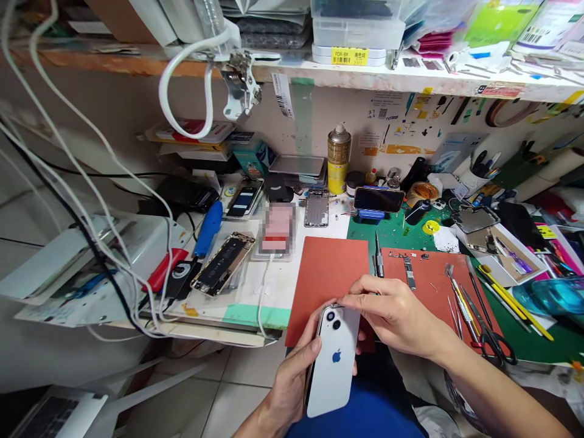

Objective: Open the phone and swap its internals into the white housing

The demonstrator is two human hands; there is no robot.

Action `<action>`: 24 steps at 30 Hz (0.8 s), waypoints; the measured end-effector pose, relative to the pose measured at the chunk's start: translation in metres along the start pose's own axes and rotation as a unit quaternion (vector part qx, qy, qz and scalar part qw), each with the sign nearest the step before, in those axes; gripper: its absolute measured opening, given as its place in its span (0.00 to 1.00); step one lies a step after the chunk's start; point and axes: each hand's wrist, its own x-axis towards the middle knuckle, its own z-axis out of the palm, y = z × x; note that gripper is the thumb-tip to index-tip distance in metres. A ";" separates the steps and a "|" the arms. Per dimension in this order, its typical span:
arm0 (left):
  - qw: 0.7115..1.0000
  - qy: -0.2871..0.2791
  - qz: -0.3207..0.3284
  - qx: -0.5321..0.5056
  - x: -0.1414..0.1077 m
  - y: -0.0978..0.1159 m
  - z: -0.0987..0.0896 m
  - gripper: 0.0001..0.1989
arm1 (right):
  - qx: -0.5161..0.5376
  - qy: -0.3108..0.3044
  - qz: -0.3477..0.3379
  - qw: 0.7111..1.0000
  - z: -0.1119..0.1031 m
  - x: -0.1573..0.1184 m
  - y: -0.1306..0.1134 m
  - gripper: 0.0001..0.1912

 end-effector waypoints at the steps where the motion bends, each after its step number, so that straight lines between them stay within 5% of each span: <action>1: 1.000 0.001 0.000 -0.001 0.000 0.000 0.000 0.42 | -0.003 -0.001 0.002 1.000 0.000 0.000 0.000 0.23; 10: 1.000 0.013 -0.003 -0.002 -0.001 -0.002 -0.002 0.40 | 0.004 -0.021 0.016 1.000 0.000 0.000 -0.001 0.23; 16: 1.000 0.015 -0.008 -0.005 0.000 -0.004 -0.004 0.40 | 0.122 -0.077 0.104 0.984 -0.010 0.015 0.007 0.15; 24: 1.000 0.014 -0.014 -0.001 0.000 0.000 0.001 0.39 | 0.174 -0.117 0.129 0.969 -0.016 0.021 0.013 0.12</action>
